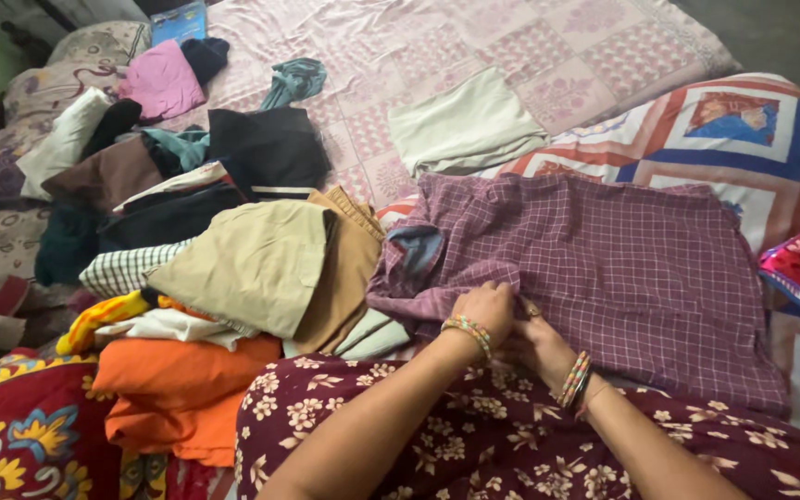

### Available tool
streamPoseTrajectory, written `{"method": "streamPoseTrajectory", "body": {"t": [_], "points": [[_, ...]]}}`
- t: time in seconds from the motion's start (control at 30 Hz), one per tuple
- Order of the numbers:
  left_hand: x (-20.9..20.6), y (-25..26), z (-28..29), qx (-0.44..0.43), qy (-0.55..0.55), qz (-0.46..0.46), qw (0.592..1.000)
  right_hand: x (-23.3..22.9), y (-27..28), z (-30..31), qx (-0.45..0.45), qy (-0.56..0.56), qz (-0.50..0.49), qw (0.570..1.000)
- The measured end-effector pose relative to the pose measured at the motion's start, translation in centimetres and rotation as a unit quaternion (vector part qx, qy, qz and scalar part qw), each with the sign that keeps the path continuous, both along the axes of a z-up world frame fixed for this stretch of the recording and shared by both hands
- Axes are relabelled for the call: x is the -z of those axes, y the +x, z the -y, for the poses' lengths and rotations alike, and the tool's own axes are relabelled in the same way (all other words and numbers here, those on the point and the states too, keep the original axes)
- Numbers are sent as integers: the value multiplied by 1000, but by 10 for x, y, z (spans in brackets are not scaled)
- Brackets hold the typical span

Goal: The person folds several garments on a bed, including a red t-shirt, a beige shirt, a purple checkered shirt, and a light green shirt. Each item is smoothed, folded into a compact rectangle, and placed in a growing stack.

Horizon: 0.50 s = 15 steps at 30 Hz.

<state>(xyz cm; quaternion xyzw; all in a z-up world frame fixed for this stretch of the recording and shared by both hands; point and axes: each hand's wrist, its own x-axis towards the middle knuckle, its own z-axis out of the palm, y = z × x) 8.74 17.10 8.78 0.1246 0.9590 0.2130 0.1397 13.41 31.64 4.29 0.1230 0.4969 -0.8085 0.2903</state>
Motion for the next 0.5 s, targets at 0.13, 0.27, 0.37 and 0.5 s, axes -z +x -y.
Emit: {"method": "streamPoseTrajectory", "body": {"t": [0.13, 0.27, 0.37, 0.5], "points": [[14, 6, 9, 48, 37, 37, 997, 4, -6, -10, -1, -66, -16, 998], [-17, 13, 36, 121, -159, -90, 976, 16, -17, -10, 14, 45, 7, 999], [-41, 14, 67, 147, -226, -68, 961, 30, -20, -12, -13, 67, -9, 998], [-50, 2, 92, 163, -290, -79, 940, 47, -27, -8, 8, 117, 8, 993]]}}
